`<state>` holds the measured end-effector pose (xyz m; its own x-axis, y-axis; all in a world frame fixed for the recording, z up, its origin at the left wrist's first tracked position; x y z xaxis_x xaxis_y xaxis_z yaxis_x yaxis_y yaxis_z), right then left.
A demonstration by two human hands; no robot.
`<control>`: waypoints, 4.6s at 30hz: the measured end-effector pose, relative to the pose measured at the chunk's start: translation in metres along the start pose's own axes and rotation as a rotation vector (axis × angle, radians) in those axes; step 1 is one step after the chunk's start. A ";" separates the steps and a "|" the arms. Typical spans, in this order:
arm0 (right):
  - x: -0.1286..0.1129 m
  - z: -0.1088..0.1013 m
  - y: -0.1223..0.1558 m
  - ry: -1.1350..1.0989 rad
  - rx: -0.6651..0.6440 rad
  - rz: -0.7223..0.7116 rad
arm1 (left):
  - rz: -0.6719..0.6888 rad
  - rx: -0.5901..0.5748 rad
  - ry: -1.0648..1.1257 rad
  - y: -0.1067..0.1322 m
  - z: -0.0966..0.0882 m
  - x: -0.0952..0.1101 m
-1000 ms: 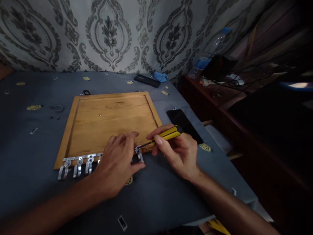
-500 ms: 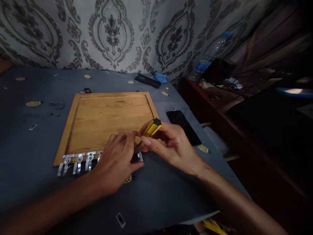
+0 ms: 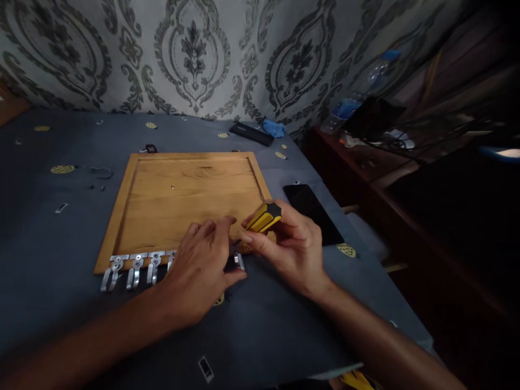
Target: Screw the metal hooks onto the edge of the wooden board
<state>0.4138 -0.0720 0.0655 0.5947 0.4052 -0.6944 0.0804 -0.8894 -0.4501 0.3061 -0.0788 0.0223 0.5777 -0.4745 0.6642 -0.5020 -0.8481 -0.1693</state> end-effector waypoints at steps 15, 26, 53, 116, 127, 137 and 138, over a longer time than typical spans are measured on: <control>0.000 0.006 0.003 -0.294 -0.248 0.013 | -0.050 -0.027 0.037 0.000 0.001 -0.004; 0.002 0.010 -0.002 -0.332 -0.302 0.060 | -0.057 -0.039 0.079 0.000 0.000 -0.004; 0.006 -0.021 0.010 -0.234 0.143 0.049 | -0.058 -0.040 0.060 0.000 0.001 -0.007; -0.024 0.009 -0.010 -0.124 -0.361 -0.155 | -0.028 -0.034 0.037 -0.001 0.002 -0.005; -0.024 0.013 -0.009 -0.137 -0.437 -0.192 | -0.038 -0.027 0.045 -0.002 0.002 -0.007; -0.016 0.008 -0.006 -0.079 -0.262 -0.145 | -0.032 -0.039 0.043 0.000 0.001 -0.006; -0.016 0.007 -0.006 -0.061 -0.245 -0.144 | -0.029 -0.040 0.037 0.000 0.002 -0.006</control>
<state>0.3978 -0.0721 0.0750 0.5150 0.5361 -0.6689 0.3553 -0.8436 -0.4026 0.3037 -0.0769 0.0175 0.5689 -0.4401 0.6947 -0.5109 -0.8511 -0.1208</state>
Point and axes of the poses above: each hand's wrist, its own y-axis away from the middle knuckle, its own z-axis out of the palm, x = y × z, the point moved 10 cm from there along -y, towards the middle knuckle, and after that the axes turned 14 degrees about y, right-handed, at the moved point
